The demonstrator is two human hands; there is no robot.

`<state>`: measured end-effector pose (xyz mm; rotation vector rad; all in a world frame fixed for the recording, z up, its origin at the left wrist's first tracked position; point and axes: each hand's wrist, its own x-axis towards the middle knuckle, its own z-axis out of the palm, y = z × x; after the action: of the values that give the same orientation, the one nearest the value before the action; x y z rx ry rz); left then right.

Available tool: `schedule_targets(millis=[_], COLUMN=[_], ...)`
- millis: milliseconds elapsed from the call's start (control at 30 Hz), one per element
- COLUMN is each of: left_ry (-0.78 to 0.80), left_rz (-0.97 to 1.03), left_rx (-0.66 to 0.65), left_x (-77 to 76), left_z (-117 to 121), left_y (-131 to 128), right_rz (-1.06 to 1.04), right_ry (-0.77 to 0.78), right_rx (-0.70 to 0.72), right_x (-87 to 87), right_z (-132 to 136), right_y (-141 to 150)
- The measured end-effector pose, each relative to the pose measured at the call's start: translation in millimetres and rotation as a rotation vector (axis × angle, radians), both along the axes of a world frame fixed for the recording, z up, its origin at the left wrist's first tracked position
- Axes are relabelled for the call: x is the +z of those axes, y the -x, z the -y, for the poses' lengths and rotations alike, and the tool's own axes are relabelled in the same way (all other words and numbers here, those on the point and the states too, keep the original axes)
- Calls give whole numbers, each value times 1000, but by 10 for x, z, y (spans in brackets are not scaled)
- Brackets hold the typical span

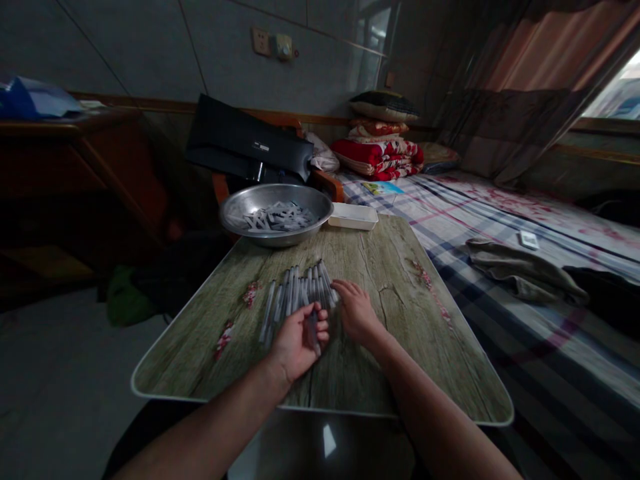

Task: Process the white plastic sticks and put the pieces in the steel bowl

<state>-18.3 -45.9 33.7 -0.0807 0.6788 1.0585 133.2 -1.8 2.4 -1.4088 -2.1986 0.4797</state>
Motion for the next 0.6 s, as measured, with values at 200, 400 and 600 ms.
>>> schedule_targets(millis=[200, 400, 600], left_ry=[17, 8, -49], left_rz=[-221, -237, -196], left_rx=[104, 139, 163], left_x=[163, 279, 621], left_z=[27, -91, -488], left_y=[95, 107, 48], right_rz=[163, 175, 153], right_ry=[69, 80, 56], right_rx=[110, -4, -52], right_x=[36, 140, 112], right_z=[78, 33, 19], right_y=[72, 49, 19])
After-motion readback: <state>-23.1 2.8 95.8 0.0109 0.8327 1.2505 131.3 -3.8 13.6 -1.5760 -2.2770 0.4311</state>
